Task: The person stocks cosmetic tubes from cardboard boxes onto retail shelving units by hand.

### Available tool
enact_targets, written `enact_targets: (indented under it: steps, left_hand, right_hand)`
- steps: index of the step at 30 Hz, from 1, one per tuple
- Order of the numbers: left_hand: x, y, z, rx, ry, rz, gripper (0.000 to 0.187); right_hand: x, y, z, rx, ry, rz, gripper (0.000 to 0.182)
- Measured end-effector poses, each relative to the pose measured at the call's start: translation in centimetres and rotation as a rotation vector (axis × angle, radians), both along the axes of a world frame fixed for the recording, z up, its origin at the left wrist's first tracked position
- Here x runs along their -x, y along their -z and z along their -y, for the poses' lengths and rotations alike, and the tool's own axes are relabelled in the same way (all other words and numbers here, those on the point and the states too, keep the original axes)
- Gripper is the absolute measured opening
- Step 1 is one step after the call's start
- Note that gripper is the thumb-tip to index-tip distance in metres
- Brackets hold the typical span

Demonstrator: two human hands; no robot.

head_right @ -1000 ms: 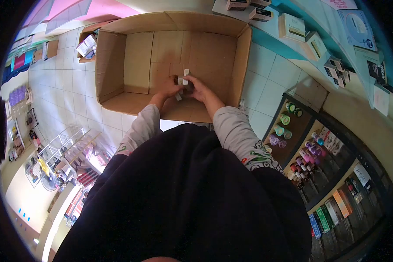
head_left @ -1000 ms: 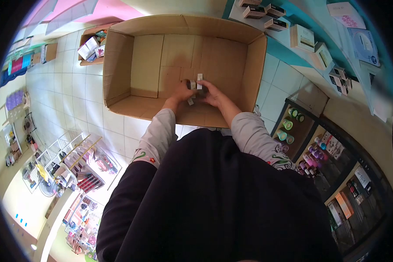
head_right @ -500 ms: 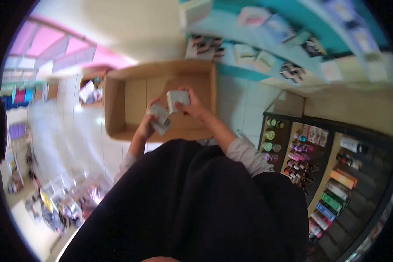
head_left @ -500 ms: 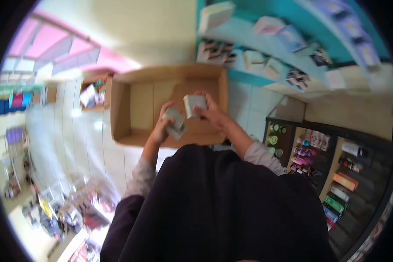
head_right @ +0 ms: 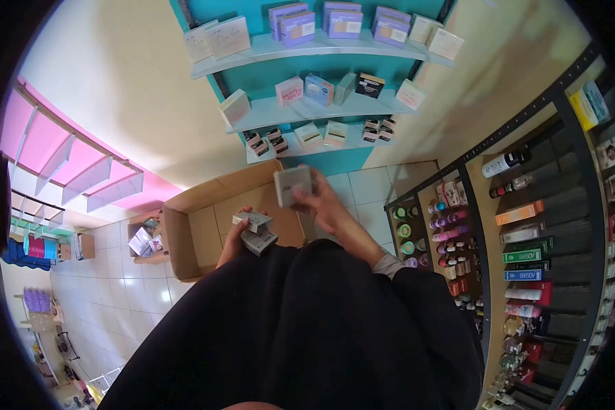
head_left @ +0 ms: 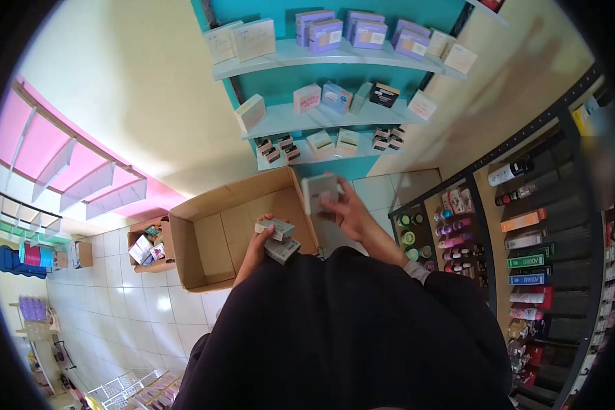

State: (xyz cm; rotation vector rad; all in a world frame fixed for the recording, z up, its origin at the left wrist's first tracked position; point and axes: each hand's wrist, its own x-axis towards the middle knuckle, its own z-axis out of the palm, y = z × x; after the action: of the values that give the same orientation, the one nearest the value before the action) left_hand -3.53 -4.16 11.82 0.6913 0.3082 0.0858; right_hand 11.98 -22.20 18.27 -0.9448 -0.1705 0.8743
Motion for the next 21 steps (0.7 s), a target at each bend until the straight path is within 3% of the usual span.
enact_targets:
  steps: [4,6,9,11,15,21]
  left_hand:
    - [0.0,-1.8,1.4,-0.027,-0.059,0.001,0.043]
    - [0.2,-1.8,1.8,-0.043,-0.099,-0.034,0.043]
    - [0.6,-2.6,3.1,-0.032,-0.182,-0.097,0.042]
    - [0.6,-2.1,3.7,-0.066,-0.200,-0.116,0.042]
    - [-0.6,-1.6,5.3,-0.090,-0.263,-0.107,0.043]
    - [-3.4,-2.1,8.9,-0.133,-0.212,-0.136,0.046]
  right_hand:
    - [-4.9,-1.2,4.6,-0.155,0.204,-0.093,0.052]
    - [-7.7,-1.1,6.7,-0.110,0.354,0.075,0.046]
    - [-11.7,-1.5,9.9,0.166,0.535,0.224,0.043]
    - [-13.6,-2.0,11.5,0.164,0.541,0.239,0.041]
    - [-15.7,-2.1,13.3,0.145,0.462,0.258,0.041]
    - [-14.4,-0.8,11.4,0.157,-0.012,0.227,0.045]
